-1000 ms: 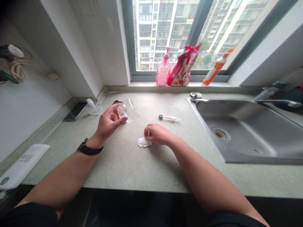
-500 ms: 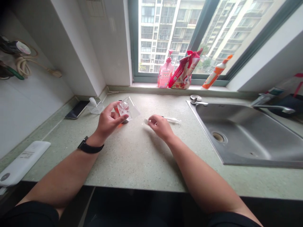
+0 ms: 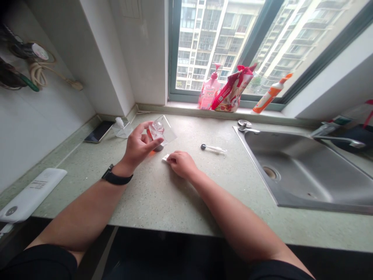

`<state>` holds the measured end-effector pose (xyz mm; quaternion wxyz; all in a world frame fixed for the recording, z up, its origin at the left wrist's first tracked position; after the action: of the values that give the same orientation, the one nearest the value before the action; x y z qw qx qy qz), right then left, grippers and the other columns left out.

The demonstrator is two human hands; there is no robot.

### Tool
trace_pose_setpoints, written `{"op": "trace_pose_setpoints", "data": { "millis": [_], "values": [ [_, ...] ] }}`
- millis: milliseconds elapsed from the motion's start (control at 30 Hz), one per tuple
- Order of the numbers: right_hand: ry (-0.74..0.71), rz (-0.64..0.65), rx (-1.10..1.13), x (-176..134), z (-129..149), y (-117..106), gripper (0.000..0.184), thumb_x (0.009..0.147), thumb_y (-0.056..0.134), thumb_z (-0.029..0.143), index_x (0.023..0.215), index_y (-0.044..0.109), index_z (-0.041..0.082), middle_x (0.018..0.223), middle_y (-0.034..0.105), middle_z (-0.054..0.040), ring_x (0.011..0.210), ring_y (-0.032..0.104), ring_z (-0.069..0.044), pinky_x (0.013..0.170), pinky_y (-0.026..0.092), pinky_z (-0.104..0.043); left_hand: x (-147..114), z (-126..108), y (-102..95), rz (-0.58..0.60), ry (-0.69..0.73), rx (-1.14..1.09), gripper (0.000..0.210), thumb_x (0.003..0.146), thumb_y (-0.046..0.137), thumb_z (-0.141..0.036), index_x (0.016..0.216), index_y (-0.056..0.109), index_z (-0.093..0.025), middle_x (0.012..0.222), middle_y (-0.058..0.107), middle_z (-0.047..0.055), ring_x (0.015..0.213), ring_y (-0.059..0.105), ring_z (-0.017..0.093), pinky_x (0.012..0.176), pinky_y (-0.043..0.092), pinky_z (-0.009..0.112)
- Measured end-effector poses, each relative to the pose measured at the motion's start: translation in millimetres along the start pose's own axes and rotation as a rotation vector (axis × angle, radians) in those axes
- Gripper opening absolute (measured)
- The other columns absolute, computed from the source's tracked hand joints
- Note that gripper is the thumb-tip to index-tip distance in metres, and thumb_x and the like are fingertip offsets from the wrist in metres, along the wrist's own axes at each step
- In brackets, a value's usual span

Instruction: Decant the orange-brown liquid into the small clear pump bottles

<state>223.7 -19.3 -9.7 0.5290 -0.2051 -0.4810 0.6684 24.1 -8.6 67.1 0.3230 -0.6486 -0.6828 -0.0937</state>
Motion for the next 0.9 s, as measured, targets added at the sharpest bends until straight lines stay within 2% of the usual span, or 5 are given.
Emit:
{"op": "trace_pose_setpoints", "data": {
  "millis": [200, 500, 667, 800, 900],
  "values": [
    [0.160, -0.289, -0.096, 25.9, -8.8, -15.4, 0.025, 0.101, 0.056, 0.022, 0.102, 0.081, 0.021, 0.104, 0.075, -0.0093, 0.091, 0.068, -0.022, 0.082, 0.049, -0.032, -0.5, 0.2, -0.2, 0.002, 0.015, -0.019, 0.071, 0.079, 0.089, -0.061, 0.132, 0.066, -0.019, 0.072, 0.055, -0.005, 0.053, 0.043, 0.009, 0.052, 0.040, 0.023],
    [0.053, 0.010, -0.054, 29.8, 19.5, 12.3, 0.020, 0.094, 0.067, 0.017, 0.094, 0.085, 0.026, 0.101, 0.081, -0.0036, 0.096, 0.072, -0.020, 0.090, 0.052, -0.029, -0.4, 6.9, 1.9, 0.003, 0.019, -0.001, 0.072, 0.078, 0.090, -0.060, 0.133, 0.065, -0.021, 0.074, 0.058, -0.005, 0.053, 0.042, 0.008, 0.052, 0.040, 0.022],
    [-0.172, 0.346, 0.336, -7.1, 38.4, -6.2, 0.015, 0.090, 0.072, 0.020, 0.091, 0.085, 0.027, 0.092, 0.080, -0.0005, 0.084, 0.072, -0.018, 0.084, 0.054, -0.030, -1.2, 6.2, 2.3, 0.023, -0.039, 0.005, 0.073, 0.078, 0.089, -0.060, 0.135, 0.065, -0.021, 0.075, 0.057, -0.004, 0.052, 0.043, 0.008, 0.051, 0.039, 0.022],
    [-0.031, 0.520, 0.630, -22.4, 18.2, -28.8, 0.018, 0.092, 0.073, 0.039, 0.097, 0.082, 0.025, 0.091, 0.080, -0.0015, 0.084, 0.072, -0.019, 0.077, 0.055, -0.030, -4.3, 3.8, 5.6, 0.085, -0.040, -0.027, 0.074, 0.079, 0.088, -0.060, 0.137, 0.064, -0.021, 0.080, 0.062, -0.002, 0.052, 0.043, 0.007, 0.049, 0.038, 0.021],
    [0.030, 0.445, 0.418, -22.8, -0.6, -30.9, 0.014, 0.090, 0.074, 0.033, 0.097, 0.081, 0.024, 0.088, 0.078, -0.0020, 0.081, 0.071, -0.018, 0.076, 0.053, -0.030, -7.4, 2.3, 11.1, 0.145, -0.007, -0.037, 0.075, 0.078, 0.089, -0.060, 0.137, 0.064, -0.021, 0.092, 0.068, 0.002, 0.053, 0.042, 0.006, 0.048, 0.037, 0.021]
  ]
}}
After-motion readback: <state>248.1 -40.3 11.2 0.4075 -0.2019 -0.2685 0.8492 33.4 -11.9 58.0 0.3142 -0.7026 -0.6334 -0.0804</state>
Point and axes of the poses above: each hand's wrist, its own x-axis towards the middle knuckle, its own y-axis out of the palm, z = x × y, the point moved 3 cm from there along x, towards the middle knuckle
